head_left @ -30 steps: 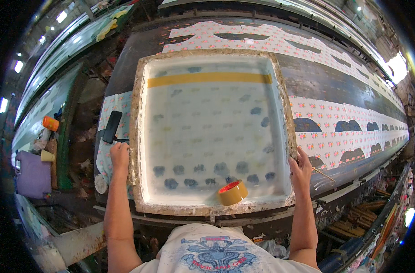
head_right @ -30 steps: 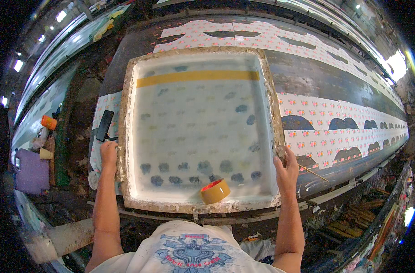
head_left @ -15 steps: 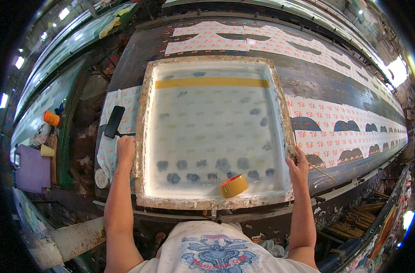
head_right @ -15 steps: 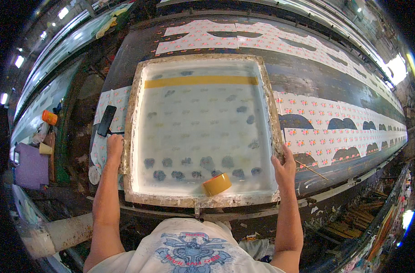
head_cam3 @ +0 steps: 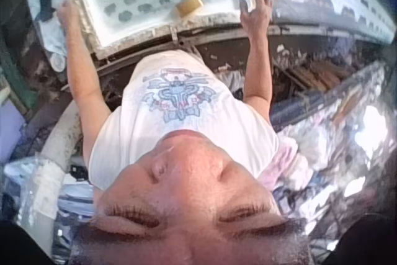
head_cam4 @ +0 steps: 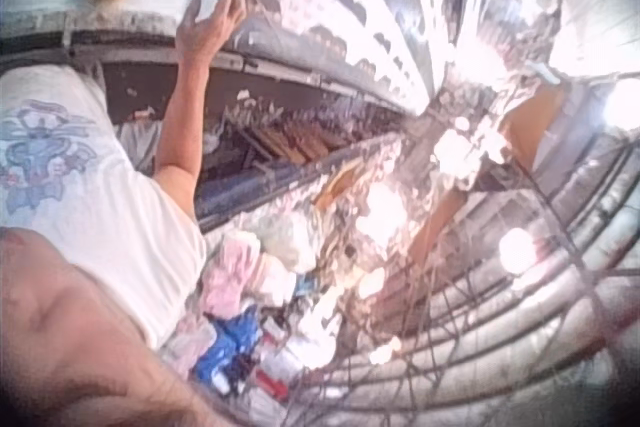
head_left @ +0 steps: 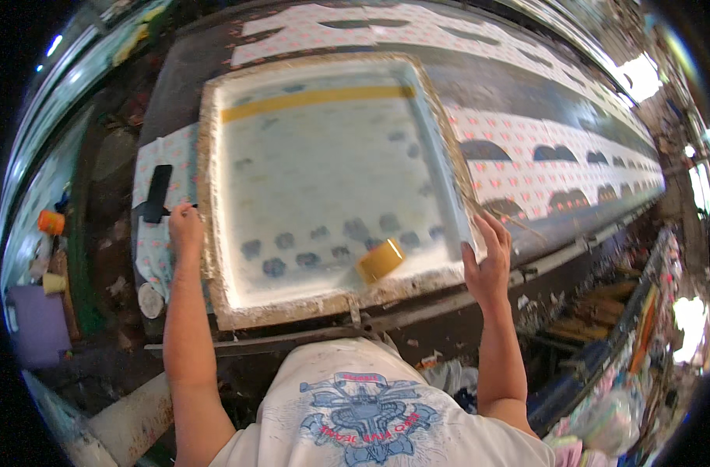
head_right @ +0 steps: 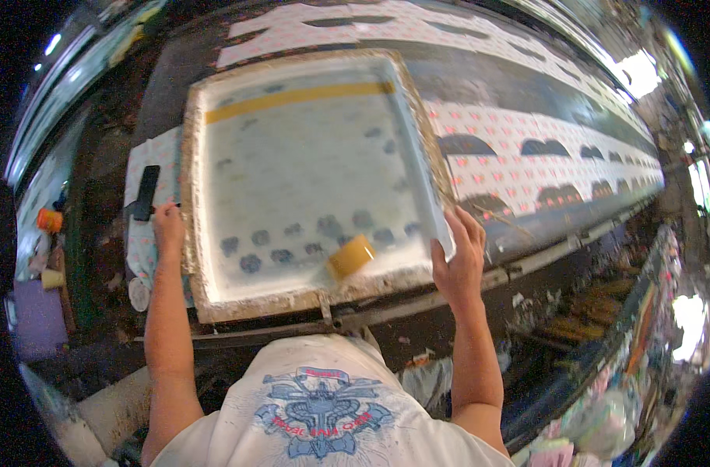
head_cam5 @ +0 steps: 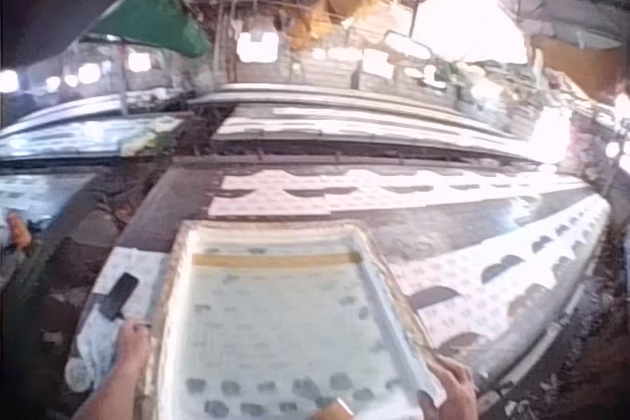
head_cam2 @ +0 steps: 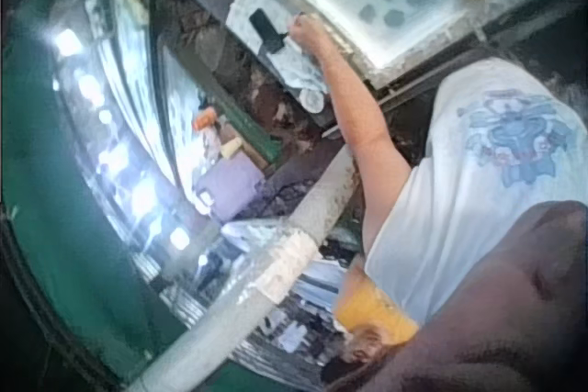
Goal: The person applies masking tape across a screen printing frame to create a straight edge, then retrieves a white paste and a brush. They stir the paste and apply it to the taped area of the frame.
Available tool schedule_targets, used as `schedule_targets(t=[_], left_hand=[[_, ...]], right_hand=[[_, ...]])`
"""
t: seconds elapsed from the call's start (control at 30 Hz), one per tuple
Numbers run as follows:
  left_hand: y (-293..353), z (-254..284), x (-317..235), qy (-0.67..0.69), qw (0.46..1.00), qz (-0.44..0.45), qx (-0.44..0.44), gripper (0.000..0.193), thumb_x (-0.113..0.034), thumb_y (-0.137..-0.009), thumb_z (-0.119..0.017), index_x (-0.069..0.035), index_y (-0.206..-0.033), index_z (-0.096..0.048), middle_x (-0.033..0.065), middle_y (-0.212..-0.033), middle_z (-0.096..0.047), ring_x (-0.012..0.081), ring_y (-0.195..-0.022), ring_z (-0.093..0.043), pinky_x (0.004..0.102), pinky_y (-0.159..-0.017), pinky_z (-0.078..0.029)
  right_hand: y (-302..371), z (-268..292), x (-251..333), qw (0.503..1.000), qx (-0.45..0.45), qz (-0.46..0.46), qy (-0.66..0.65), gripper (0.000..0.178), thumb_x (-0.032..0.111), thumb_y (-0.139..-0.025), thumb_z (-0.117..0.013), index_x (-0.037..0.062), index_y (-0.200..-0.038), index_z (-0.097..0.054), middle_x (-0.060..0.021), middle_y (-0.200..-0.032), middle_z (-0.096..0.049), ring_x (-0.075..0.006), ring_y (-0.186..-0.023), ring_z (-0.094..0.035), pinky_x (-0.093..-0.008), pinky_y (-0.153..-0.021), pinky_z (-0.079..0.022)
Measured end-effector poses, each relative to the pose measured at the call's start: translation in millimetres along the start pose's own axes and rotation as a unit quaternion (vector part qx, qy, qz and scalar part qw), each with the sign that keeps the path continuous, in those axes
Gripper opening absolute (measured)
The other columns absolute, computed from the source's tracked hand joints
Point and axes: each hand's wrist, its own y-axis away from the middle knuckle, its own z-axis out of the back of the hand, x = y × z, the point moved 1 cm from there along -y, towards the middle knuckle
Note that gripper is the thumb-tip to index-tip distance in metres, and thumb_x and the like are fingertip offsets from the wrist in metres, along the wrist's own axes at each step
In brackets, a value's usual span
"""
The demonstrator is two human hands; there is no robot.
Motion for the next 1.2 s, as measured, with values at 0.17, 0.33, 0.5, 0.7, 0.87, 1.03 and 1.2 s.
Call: schedule_targets(t=[0.17,0.33,0.5,0.7,0.87,1.03,1.2], left_hand=[[-2.6,-2.9,-14.2,-0.015,1.0,-0.004,0.011,0.039,-0.026,-0.103,-0.063,-0.006,-0.135,-0.074,0.0223,-0.138,-0.069,0.0396,-0.129,-0.064,0.0497,-0.111,-0.05],[8.5,2.5,-32.4,-0.098,0.995,-0.035,0.003,0.039,-0.029,-0.105,-0.062,-0.01,-0.138,-0.072,0.0208,-0.144,-0.065,0.0408,-0.135,-0.059,0.052,-0.118,-0.044],[19.5,12.7,-42.3,-0.097,0.995,-0.023,-0.026,0.042,-0.043,-0.11,-0.057,-0.015,-0.137,-0.074,0.0145,-0.151,-0.063,0.04,-0.136,-0.058,0.0589,-0.118,-0.041],[7.1,19.8,-19.7,-0.029,0.983,-0.07,-0.165,0.042,-0.043,-0.117,-0.052,-0.011,-0.129,-0.077,0.0132,-0.137,-0.071,0.0354,-0.128,-0.064,0.0556,-0.11,-0.048],[34.5,39.7,-49.2,0.09,0.946,-0.171,-0.261,0.032,-0.029,-0.115,-0.063,-0.001,-0.11,-0.08,0.0128,-0.108,-0.081,0.0339,-0.107,-0.074,0.0457,-0.097,-0.056],[91.8,53.7,-118.9,0.076,0.916,-0.246,-0.307,0.021,-0.016,-0.097,-0.087,0.0,-0.09,-0.074,0.0138,-0.1,-0.079,0.0302,-0.099,-0.075,0.0406,-0.09,-0.058],[158.0,42.8,-164.1,0.097,0.937,-0.238,-0.236,0.012,-0.005,-0.092,-0.088,-0.001,-0.094,-0.077,0.0087,-0.099,-0.079,0.0229,-0.097,-0.075,0.0372,-0.091,-0.058]], right_hand=[[39.1,29.2,16.6,0.998,-0.023,-0.05,0.018,0.056,0.0,-0.088,-0.079,0.0043,-0.143,-0.069,-0.0212,-0.149,-0.065,-0.0407,-0.14,-0.059,-0.0493,-0.12,-0.045],[82.4,47.5,24.3,0.996,-0.029,-0.081,0.033,0.054,0.001,-0.088,-0.079,0.0029,-0.141,-0.07,-0.0197,-0.147,-0.066,-0.0403,-0.137,-0.06,-0.0487,-0.118,-0.047],[97.6,62.7,29.7,0.994,-0.053,-0.066,0.064,0.041,0.002,-0.089,-0.078,0.0058,-0.13,-0.076,-0.0151,-0.117,-0.072,-0.038,-0.114,-0.067,-0.0466,-0.1,-0.056],[81.8,75.9,-5.8,0.984,-0.056,-0.039,0.165,0.021,0.006,-0.09,-0.079,0.0062,-0.111,-0.077,-0.0111,-0.1,-0.071,-0.0348,-0.098,-0.069,-0.0463,-0.087,-0.058],[56.5,89.8,-73.2,0.978,-0.021,-0.059,0.2,0.011,0.013,-0.09,-0.082,0.0068,-0.097,-0.078,-0.0126,-0.097,-0.074,-0.0362,-0.099,-0.072,-0.0477,-0.089,-0.058],[28.2,99.2,-177.5,0.97,0.055,-0.084,0.219,0.014,0.02,-0.092,-0.08,0.0072,-0.098,-0.081,-0.014,-0.107,-0.077,-0.038,-0.108,-0.073,-0.0496,-0.095,-0.059],[11.4,82.3,-278.2,0.973,0.087,-0.062,0.206,0.018,0.018,-0.092,-0.078,0.0075,-0.107,-0.08,-0.0143,-0.112,-0.077,-0.0394,-0.111,-0.071,-0.0511,-0.096,-0.058]])
